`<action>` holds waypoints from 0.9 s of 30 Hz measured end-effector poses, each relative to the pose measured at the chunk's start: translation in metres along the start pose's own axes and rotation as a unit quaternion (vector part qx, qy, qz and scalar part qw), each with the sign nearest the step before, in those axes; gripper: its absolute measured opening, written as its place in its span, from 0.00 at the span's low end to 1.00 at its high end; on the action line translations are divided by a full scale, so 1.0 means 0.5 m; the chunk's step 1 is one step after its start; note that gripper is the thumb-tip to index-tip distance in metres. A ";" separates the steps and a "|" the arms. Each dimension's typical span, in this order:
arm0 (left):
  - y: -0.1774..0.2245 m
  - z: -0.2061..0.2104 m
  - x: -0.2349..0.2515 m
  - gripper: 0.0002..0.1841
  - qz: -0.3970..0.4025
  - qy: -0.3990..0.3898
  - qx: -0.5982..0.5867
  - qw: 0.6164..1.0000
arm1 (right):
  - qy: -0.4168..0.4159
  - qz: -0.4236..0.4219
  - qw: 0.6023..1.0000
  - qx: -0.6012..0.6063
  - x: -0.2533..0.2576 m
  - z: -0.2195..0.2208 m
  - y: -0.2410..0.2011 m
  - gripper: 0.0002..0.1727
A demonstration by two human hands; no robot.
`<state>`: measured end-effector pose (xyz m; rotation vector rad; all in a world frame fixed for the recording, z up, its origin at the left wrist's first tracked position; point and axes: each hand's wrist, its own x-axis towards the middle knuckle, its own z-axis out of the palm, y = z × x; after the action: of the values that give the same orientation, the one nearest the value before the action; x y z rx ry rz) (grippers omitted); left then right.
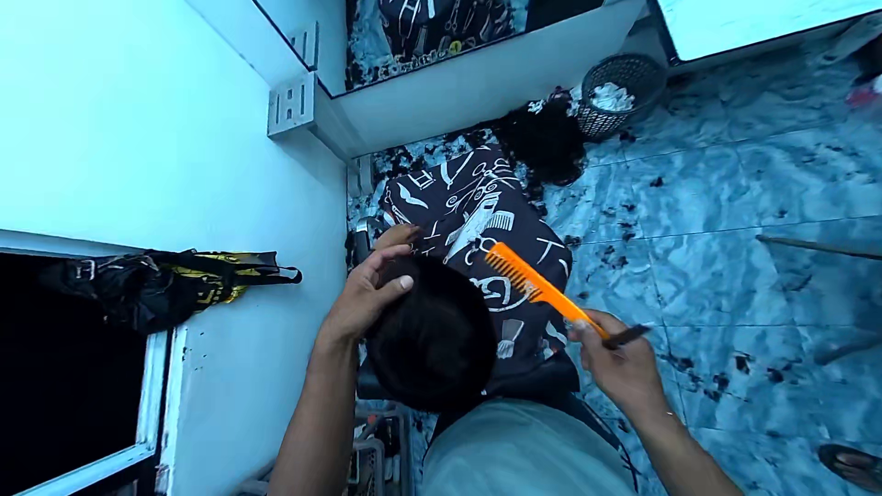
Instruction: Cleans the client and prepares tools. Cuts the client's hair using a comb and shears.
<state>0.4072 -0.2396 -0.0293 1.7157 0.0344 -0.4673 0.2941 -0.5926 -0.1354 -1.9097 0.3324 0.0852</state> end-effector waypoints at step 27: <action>0.090 0.026 0.066 0.31 -0.059 -0.255 0.059 0.963 | -0.464 0.413 0.623 0.476 0.328 0.101 -0.136 0.17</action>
<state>0.4466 -0.2689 0.0007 1.6674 -0.2687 -1.0066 0.4744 -0.5549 -0.1275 -0.3494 0.3838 1.2169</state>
